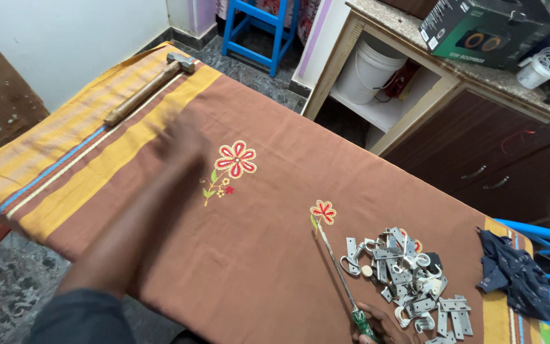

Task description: The person sorts a pile of mixed metal hardware, including hinges, latches, and screws, on a bed. They separate the items into distinct groups by type and size, then gather the sorted screws and place them into a clear plastic container.

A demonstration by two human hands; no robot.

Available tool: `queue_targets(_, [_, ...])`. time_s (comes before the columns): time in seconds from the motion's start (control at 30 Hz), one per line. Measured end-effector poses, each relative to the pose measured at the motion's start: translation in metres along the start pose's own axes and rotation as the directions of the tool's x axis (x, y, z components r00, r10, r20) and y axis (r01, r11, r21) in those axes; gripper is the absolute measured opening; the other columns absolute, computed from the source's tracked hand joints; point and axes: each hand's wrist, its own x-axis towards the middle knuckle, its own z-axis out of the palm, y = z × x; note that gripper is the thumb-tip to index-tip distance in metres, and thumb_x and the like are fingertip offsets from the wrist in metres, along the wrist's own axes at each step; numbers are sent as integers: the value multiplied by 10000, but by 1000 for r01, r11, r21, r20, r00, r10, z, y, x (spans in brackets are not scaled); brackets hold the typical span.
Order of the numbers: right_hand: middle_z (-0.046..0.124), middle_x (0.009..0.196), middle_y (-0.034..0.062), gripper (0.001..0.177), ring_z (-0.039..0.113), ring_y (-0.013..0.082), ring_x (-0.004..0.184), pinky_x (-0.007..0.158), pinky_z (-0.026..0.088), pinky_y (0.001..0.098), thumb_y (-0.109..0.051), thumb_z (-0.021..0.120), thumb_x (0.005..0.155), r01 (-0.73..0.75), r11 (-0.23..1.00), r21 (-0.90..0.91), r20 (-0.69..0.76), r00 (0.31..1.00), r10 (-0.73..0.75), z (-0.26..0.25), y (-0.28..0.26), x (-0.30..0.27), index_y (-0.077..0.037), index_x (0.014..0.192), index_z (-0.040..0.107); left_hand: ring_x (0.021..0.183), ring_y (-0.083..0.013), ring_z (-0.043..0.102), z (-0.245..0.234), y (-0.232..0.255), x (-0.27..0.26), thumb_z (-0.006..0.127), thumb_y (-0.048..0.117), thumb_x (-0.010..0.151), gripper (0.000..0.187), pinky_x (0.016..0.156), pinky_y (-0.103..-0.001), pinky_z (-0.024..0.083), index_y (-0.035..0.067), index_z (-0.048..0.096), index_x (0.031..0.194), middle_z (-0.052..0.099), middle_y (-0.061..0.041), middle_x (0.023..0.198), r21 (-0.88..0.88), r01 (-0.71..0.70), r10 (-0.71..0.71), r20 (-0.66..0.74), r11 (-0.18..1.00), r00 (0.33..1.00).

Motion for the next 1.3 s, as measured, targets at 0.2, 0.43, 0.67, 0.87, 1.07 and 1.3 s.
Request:
queue_targets(0.2, [759, 993, 233, 666, 725, 253, 938, 867, 547, 405, -3, 712, 871, 123, 990, 75, 60, 990, -127, 6, -9, 0, 33, 1483, 452, 1375, -388, 418, -74, 130, -203, 611, 361, 876, 490, 1154, -728, 123, 134, 541, 1305, 496, -144, 1411, -679, -648, 701, -273, 345, 659])
queue_targets(0.43, [780, 1113, 207, 589, 760, 213, 1056, 958, 530, 364, -9, 665, 865, 139, 990, -33, 46, 989, -137, -12, -24, -3, 25, 1421, 473, 1190, -284, 641, -106, 168, -272, 624, 493, 926, 317, 1139, -690, 297, 203, 711, 1019, 689, -23, 1119, -595, -775, 965, 2, 213, 263])
queue_targets(0.67, [716, 1061, 219, 552, 576, 139, 475, 422, 500, 316, 21, 590, 891, 202, 961, 187, -372, 920, -121, 15, -62, -2, -36, 1429, 484, 858, -346, 702, -114, 116, -247, 632, 459, 947, 320, 703, -497, 543, 144, 680, 924, 705, -78, 903, -639, -680, 866, -43, 359, 498])
queue_targets(0.87, [712, 1061, 192, 502, 642, 141, 609, 496, 520, 291, 63, 594, 874, 192, 974, 123, -337, 931, -141, 30, -73, -5, -19, 1366, 535, 761, -376, 694, -121, 55, -207, 572, 389, 990, 254, 639, -540, 531, 152, 650, 1044, 711, -126, 870, -578, -370, 463, 16, 727, 886])
queue_targets(1.07, [733, 1026, 154, 410, 707, 142, 783, 594, 550, 260, 47, 653, 877, 118, 993, -23, -308, 944, -119, 46, -77, -13, 9, 1283, 605, 867, -417, 683, -106, 14, -147, 530, 305, 1047, 235, 759, -551, 542, 107, 631, 1122, 685, -180, 935, -449, -131, 190, 88, 884, 978])
queue_targets(1.3, [752, 854, 69, 191, 661, 75, 685, 621, 540, 227, 41, 689, 830, 162, 886, -435, -341, 881, -329, 78, -121, -24, 14, 1013, 735, 1010, -406, 652, -48, 20, -58, 597, 232, 1004, 197, 867, -516, 530, 54, 654, 1065, 610, -200, 1150, -470, -108, 113, -18, 876, 993])
